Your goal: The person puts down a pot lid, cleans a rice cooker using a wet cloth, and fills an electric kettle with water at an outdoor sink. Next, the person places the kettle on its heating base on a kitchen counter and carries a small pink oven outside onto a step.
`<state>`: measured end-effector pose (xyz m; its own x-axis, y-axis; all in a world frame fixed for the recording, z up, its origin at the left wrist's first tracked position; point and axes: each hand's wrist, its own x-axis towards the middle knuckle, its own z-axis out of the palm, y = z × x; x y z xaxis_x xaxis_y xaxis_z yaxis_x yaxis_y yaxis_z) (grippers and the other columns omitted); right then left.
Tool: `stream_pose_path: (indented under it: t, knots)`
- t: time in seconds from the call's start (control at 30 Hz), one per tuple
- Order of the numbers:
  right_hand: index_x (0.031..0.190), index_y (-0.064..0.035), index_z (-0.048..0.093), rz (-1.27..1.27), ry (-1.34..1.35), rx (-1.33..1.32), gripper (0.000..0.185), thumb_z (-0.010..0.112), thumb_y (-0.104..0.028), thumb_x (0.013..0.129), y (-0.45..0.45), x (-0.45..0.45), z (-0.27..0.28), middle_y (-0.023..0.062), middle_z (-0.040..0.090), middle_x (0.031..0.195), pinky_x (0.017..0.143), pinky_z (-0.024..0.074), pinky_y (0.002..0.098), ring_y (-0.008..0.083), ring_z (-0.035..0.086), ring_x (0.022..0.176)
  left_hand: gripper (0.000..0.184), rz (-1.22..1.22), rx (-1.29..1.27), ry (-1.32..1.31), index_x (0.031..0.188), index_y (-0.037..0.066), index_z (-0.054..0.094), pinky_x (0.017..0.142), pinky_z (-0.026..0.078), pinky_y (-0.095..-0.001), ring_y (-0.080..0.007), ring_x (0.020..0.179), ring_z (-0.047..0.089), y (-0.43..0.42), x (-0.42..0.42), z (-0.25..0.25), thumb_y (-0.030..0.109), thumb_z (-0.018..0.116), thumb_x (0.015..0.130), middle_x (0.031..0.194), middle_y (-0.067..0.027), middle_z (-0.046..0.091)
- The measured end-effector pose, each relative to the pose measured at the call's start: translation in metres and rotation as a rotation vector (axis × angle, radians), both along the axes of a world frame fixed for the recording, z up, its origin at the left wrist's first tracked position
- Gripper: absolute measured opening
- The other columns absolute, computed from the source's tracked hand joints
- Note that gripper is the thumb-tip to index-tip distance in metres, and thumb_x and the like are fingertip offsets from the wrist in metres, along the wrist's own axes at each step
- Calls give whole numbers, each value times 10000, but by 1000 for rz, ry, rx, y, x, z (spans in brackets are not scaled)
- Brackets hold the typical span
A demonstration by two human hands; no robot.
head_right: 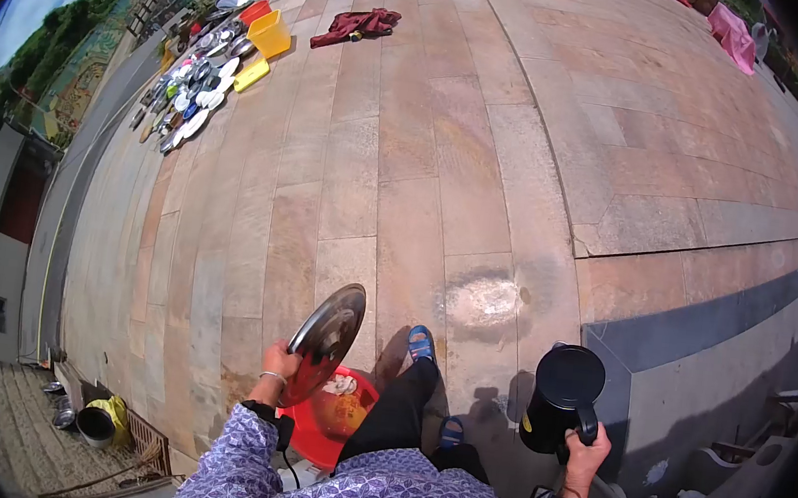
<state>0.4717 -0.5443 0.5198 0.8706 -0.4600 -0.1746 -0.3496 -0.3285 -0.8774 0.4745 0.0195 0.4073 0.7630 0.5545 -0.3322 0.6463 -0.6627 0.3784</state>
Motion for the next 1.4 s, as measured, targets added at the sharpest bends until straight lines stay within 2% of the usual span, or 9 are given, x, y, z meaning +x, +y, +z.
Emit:
stream_pose_path:
  t: [0.07,0.27,0.4,0.7,0.8,0.9,1.07,1.2,1.4]
  knots:
    - [675,-46,515,13,-26,15,134,628,19,648,14,51,-10,-43,474,613,513,366,219,47,433,558,265,-141,52,-10,902,92,687,768,483,-426,-363,840,621,29,19,-18,178,601,667,861,-201,650]
    - [757,-43,550,23,-41,146,134,566,61,673,99,218,-3,-21,503,628,488,389,219,68,469,511,252,20,-96,200,893,102,688,766,480,-439,-367,853,613,107,94,-54,213,605,683,882,-200,642]
    - [771,-38,562,43,-104,194,130,561,61,686,165,323,-5,-14,508,631,479,402,220,71,485,522,253,54,-31,222,899,110,691,756,483,-439,-370,834,615,145,173,-3,204,589,688,863,-205,641]
    - [723,-43,557,200,-13,259,118,613,42,663,308,551,-15,-23,512,614,493,393,215,63,488,533,288,331,-75,-1,896,95,691,704,494,-410,-360,760,630,268,336,9,126,603,623,780,-201,642]
    - [734,-35,553,363,-24,206,119,610,40,661,365,643,-25,-14,518,618,480,400,222,73,496,515,291,376,40,-55,881,57,686,655,490,-365,-299,668,642,328,405,0,100,592,609,716,-184,644]
    - [734,-37,553,390,11,250,121,611,39,660,420,722,-15,-15,518,623,491,399,221,71,494,525,264,515,-140,-230,857,37,681,621,487,-350,-261,629,633,367,477,14,95,601,612,689,-165,645]
    - [738,-42,563,455,25,224,136,629,39,651,522,856,6,-39,508,634,516,388,208,50,476,557,190,617,-112,-356,795,10,659,567,460,-320,-171,554,564,436,601,35,77,614,624,624,-110,620]
    - [758,-36,565,446,21,143,133,622,30,658,583,931,-6,-25,517,634,509,396,219,64,489,550,180,666,-133,-279,779,-6,650,560,454,-320,-160,552,553,525,704,10,72,617,621,621,-95,622]
    - [768,-23,580,386,-60,201,115,618,21,669,710,1080,-10,-27,516,647,527,403,220,63,483,555,184,816,-243,-486,799,1,650,615,471,-319,-164,600,577,649,865,-12,28,614,621,681,-55,637]
